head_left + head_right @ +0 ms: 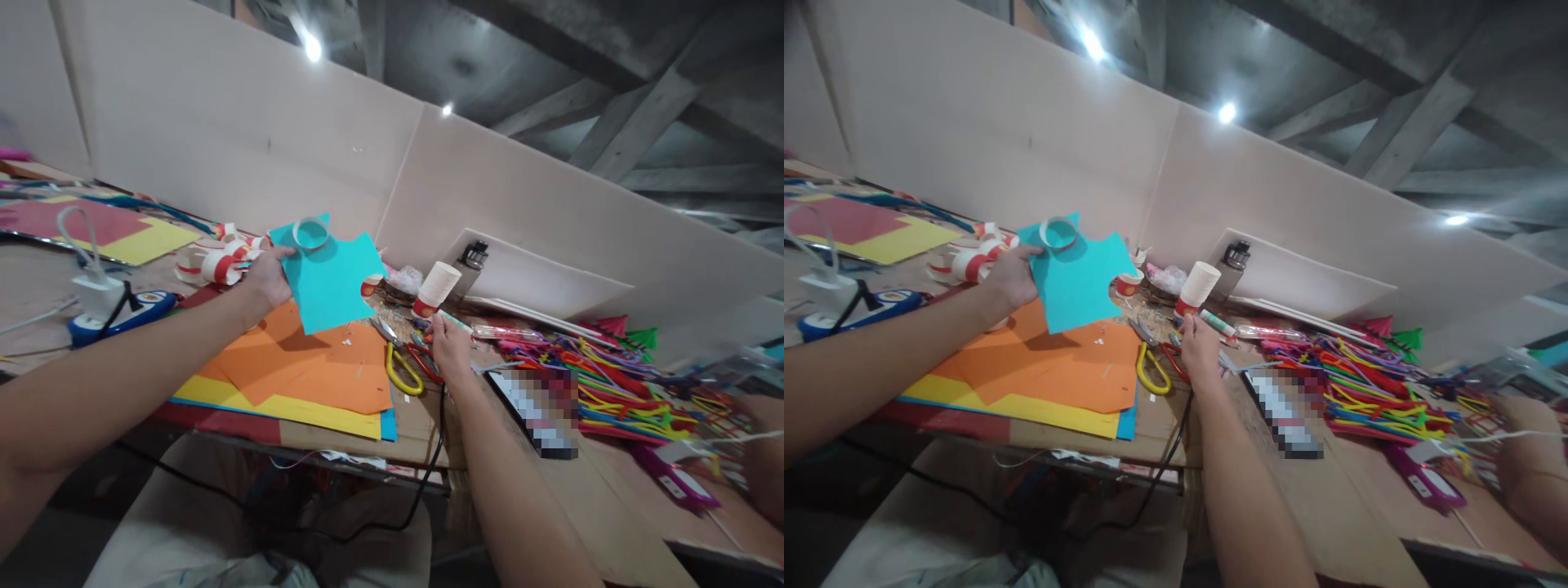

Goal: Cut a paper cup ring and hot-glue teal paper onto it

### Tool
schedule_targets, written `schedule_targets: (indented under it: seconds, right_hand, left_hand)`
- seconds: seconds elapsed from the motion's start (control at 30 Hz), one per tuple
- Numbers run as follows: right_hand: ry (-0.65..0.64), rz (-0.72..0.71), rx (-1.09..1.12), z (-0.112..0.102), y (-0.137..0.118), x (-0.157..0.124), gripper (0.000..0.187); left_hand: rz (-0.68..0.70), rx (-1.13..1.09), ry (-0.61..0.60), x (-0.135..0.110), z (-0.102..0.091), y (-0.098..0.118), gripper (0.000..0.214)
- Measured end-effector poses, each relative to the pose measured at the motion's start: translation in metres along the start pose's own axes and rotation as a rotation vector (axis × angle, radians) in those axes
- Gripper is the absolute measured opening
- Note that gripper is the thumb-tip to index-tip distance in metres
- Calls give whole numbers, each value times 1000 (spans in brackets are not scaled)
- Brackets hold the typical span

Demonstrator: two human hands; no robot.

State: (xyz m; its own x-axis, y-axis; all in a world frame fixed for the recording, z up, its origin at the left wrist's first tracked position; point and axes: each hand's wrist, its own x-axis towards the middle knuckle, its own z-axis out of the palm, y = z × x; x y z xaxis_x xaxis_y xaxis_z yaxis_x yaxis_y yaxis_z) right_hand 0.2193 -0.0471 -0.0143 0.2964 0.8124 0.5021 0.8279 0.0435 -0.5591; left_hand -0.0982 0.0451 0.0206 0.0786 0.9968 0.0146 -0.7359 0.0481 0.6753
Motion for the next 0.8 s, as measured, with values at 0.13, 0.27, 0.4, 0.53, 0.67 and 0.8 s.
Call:
schedule_targets:
  seconds: [0.13, 0.27, 0.4, 0.53, 0.67, 0.8]
  right_hand:
    - [-45, -36, 131, 6, -11, -5, 52]
    - [-176, -48, 319, 18, -36, -13, 55]
    - [-305, 94, 812, 31, -58, -20, 54]
    - [-253, 123, 824, 35, -64, -23, 39]
    - [-234, 89, 776, 28, -60, -22, 37]
    - [-232, 47, 727, 19, -57, -19, 37]
  left_hand:
    - [-30, 12, -100, -10, 5, -20, 30]
    - [-9, -17, -147, -20, 12, -29, 33]
    - [-2, -69, -168, -23, 14, -35, 36]
    - [-14, -64, -243, -28, 14, -42, 39]
    - [-88, -26, -297, -29, 11, -38, 33]
    - [-95, 62, -367, -20, 1, -19, 23]
